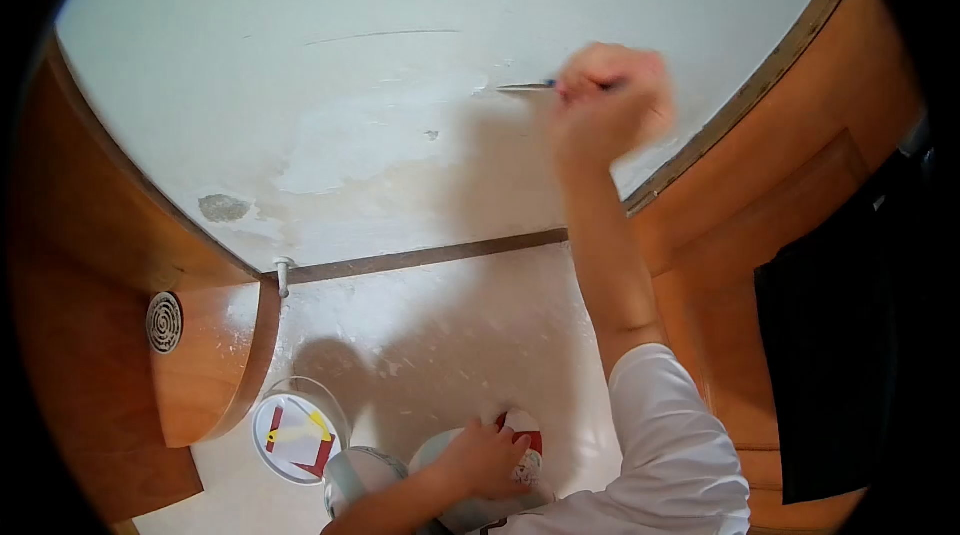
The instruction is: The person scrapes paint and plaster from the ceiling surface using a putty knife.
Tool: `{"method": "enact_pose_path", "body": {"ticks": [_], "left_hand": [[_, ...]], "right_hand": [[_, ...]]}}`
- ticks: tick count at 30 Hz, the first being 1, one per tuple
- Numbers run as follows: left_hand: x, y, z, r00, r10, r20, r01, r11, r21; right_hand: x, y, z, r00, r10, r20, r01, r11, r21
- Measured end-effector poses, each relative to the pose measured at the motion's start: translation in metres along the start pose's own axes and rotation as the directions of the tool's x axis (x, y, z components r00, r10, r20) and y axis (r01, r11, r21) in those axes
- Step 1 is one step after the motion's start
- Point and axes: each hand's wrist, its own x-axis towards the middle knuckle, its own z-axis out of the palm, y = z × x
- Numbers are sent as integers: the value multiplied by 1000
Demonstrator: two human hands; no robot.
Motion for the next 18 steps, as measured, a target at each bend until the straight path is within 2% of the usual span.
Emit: {"method": "enact_pose_path", "body": {"ticks": [1,2,5,6,7,8,10,13,15,18], "left_hand": [[1,-1,1,1000,-8,-2,8,1000,-7],[2,0,3,1000,-19,1,19,1000,-16],[5,-1,7,999,-32,25,34,998,-51],[5,-2,7,999,-26,22,27,999,-41],[5,-2,7,1000,-19,20,20,999,-32],[5,-5,13,998,-11,-63,13,1000,20],[5,-3,13,997,-29,-75,31,999,36],[5,-1,2,993,-73,88,73,997,-2],[6,-2,-3,988,-89,123,91,996,-4],[4,2,3,994,-97,49,95,995,30]], "right_hand": [[0,-4,-3,998,-57,38,52,993,106],[1,1,0,991,-118,59,114,992,63],[0,20,11,981,-141,131,167,963,-213],[2,17,11,991,-71,110,93,972,-213],[2,11,9,991,-91,97,110,972,-206],[3,7,9,989,-116,90,131,975,-182],[2,15,9,986,-147,75,155,980,-124],[6,17,22,991,-129,22,131,975,-181],[6,18,18,988,-133,78,145,974,-171],[0,17,14,980,-139,142,163,972,-167]]}}
